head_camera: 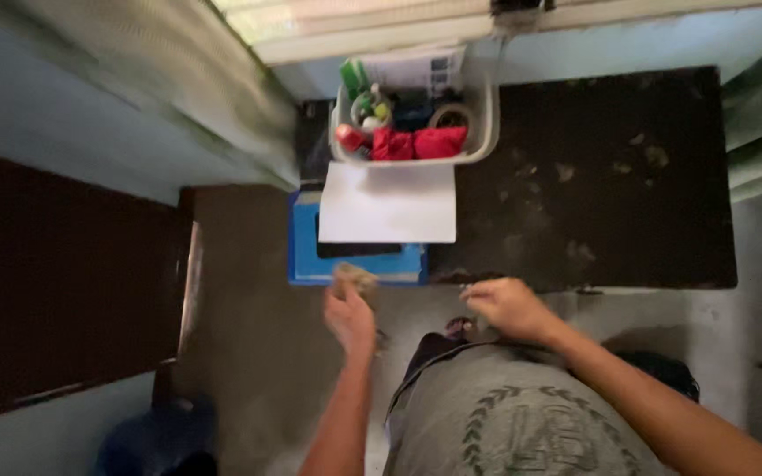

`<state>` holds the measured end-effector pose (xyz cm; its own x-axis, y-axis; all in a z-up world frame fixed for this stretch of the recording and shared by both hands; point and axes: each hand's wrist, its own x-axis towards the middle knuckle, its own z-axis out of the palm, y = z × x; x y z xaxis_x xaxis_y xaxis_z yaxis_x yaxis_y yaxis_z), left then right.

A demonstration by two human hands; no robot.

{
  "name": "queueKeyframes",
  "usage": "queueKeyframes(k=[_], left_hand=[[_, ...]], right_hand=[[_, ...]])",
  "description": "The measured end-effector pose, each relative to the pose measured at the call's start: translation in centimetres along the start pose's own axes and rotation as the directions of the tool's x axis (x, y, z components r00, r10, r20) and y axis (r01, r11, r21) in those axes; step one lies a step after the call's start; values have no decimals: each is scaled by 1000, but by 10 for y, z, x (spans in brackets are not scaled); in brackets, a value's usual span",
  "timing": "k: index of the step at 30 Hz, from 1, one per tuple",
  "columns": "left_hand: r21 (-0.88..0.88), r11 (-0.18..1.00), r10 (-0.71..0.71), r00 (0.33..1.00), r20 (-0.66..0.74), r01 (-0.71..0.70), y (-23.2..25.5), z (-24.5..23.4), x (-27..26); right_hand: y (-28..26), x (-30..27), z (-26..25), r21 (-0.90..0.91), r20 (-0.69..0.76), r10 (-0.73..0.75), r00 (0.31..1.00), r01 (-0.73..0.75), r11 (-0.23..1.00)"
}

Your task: The person wipes a table surface with a cloth, places a printer on the table, plugs in the power cord, opens the printer lid, and wipes the printer's exterior and control panel with the cloth.

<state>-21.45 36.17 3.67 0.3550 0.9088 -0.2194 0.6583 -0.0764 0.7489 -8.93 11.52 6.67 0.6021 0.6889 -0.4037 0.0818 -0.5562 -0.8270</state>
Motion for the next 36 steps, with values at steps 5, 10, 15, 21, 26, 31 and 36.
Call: queueKeyframes(k=[5, 10, 15, 21, 26, 31, 36], left_hand=[[123, 992, 48, 995, -83, -37, -40, -32, 82], [455, 782, 467, 884, 23, -425, -75, -22, 120], [331, 798, 436, 861, 262, -504, -72, -1, 34], [-33, 984, 147, 702, 697, -173, -11, 36, -75], [-52, 843, 463, 672, 578, -536, 1, 54, -80], [-322, 493, 806, 284, 519, -808, 16, 103, -87], [-293, 170, 738, -75, 671, -941, 25, 171, -70]], right_hand=[[-1, -16, 11, 11, -71, 200, 977, -200, 980], [10, -41, 23, -37, -115, 197, 974, -202, 979], [31, -68, 28, 76, -174, 349, 921, -341, 937], [54, -96, 39, 118, -243, 497, 833, -483, 868], [72, -108, 50, 219, -232, 488, 841, -443, 869], [73, -114, 37, 152, -285, 545, 789, -524, 838], [74, -135, 42, 120, -371, 509, 777, -503, 856]])
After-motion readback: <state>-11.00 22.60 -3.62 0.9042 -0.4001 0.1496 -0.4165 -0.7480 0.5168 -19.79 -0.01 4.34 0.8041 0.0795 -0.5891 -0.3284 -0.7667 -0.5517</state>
